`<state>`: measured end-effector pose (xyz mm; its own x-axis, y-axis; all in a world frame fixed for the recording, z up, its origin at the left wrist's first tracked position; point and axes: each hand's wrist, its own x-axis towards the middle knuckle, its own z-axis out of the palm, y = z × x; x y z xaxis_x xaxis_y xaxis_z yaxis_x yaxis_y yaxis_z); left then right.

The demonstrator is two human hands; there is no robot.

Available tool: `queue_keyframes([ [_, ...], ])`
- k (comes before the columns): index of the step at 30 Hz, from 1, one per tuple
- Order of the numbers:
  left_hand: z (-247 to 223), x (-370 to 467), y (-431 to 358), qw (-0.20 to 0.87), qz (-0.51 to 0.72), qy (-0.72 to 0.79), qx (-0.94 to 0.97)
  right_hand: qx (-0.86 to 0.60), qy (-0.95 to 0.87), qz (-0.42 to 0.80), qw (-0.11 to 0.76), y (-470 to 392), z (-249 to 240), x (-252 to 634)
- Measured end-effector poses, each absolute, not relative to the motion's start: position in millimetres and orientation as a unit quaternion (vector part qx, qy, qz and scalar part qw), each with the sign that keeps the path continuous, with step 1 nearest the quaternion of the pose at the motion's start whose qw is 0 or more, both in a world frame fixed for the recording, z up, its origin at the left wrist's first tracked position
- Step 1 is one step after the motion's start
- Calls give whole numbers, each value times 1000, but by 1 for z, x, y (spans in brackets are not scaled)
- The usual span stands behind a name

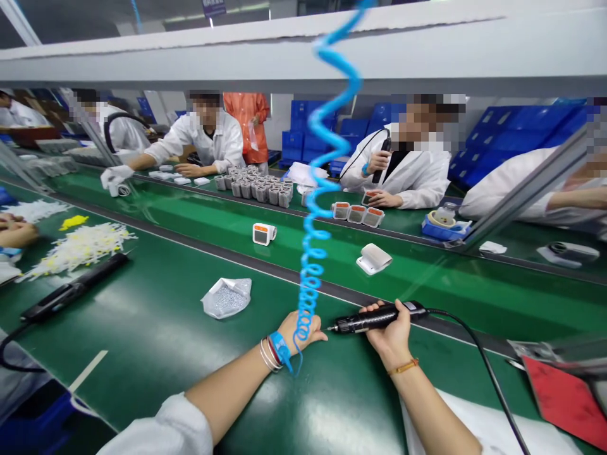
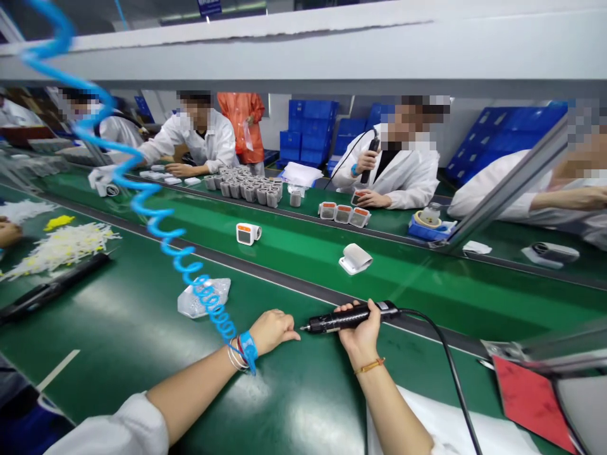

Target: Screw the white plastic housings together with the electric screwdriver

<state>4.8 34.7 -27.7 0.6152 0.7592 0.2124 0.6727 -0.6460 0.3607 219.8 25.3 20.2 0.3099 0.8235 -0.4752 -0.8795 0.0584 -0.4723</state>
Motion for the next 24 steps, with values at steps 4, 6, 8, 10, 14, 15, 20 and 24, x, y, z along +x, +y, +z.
queue_keyframes([
  [4, -28, 5, 35, 124, 179, 399, 891, -359, 38, 589, 723, 25, 21, 218],
  [6, -29, 5, 35, 118, 174, 402, 891, -360, 37, 587, 724, 25, 21, 217],
  [8, -30, 5, 35, 116, 172, 403, 891, -361, 36, 586, 725, 25, 22, 217],
  [10, -30, 4, 35, 124, 176, 401, 890, -362, 37, 586, 723, 26, 22, 217],
  [14, -29, 5, 35, 131, 171, 406, 888, -361, 34, 589, 722, 26, 21, 217],
  [15, -28, 6, 34, 127, 165, 411, 887, -360, 32, 590, 722, 26, 21, 217],
  [20, -23, 8, 33, 122, 153, 409, 891, -356, 22, 590, 724, 26, 20, 215],
  [24, -16, 9, 33, 97, 121, 375, 914, -355, 15, 591, 724, 25, 20, 214],
])
